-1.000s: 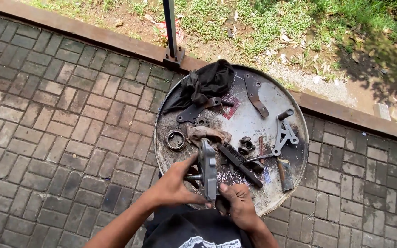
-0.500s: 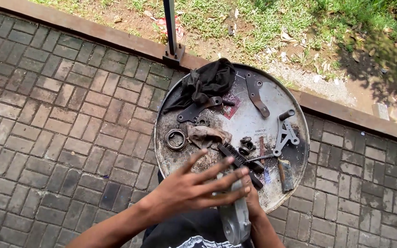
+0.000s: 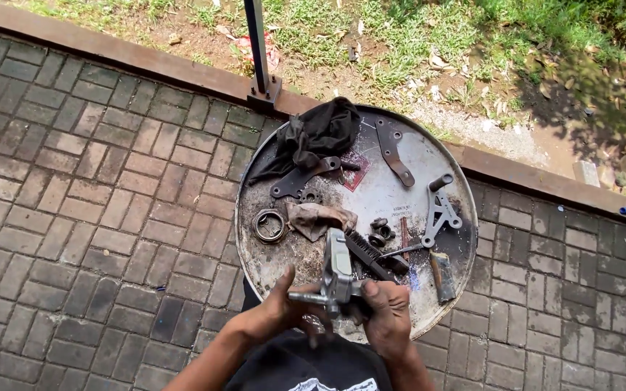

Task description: Cleaning a complex small metal mechanical part using a cloth on a makeshift outdoor workbench.

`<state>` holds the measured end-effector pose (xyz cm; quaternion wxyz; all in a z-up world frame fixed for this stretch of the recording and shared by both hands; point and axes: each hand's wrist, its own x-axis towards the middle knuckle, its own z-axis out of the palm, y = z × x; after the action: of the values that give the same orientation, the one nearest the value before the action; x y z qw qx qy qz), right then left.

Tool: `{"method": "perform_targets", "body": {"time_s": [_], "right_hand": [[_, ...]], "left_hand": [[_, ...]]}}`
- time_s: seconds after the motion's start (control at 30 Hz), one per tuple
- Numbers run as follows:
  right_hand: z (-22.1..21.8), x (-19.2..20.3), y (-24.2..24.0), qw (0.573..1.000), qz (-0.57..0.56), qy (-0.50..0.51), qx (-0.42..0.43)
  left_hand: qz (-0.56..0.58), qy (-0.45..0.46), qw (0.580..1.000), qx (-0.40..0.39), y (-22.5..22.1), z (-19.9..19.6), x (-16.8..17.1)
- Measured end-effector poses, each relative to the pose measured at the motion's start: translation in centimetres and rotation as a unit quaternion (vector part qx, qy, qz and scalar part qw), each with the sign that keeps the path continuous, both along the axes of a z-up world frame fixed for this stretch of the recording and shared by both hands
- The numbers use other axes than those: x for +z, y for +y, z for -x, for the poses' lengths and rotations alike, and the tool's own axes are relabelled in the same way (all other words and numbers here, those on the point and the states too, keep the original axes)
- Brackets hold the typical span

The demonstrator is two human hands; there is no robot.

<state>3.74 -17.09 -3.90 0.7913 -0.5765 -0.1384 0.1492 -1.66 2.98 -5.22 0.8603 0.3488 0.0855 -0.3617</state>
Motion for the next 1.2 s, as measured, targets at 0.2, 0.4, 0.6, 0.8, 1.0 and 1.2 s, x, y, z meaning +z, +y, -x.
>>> {"method": "perform_targets", "body": {"time_s": [0.2, 0.4, 0.6, 0.8, 1.0, 1.2], "right_hand": [[0.5, 1.2, 0.3, 0.995, 0.047, -0.067, 0.053], [1.5, -2.1, 0.2, 0.989, 0.001, 0.09, 0.121], [2.2, -11.1, -2.3, 0.985, 0.05, -0.053, 0.156], [0.9, -11.3, -1.0, 0.73, -0.375, 0.514, 0.247], [-4.0, -7.3, -2.3, 0.92, -0.025, 0.316, -0.229], [-4.0, -7.9, -6.7, 0.963, 0.045, 0.211, -0.164]], "left_hand": [[-0.113, -0.133, 0.979, 0.106, 0.5, -2.0, 0.9], [-0.221, -0.326, 0.902, 0.177, 2.2, -3.8, 2.6], [-0.287, -0.54, 0.778, 0.143, 2.1, -3.9, 7.0], [-0.311, -0.522, 0.755, 0.245, 1.1, -3.0, 5.8], [0.189, -0.322, 0.867, 0.331, 0.3, -2.6, 1.1], [0.404, -0.182, 0.842, 0.309, -0.8, -2.7, 0.5]]}}
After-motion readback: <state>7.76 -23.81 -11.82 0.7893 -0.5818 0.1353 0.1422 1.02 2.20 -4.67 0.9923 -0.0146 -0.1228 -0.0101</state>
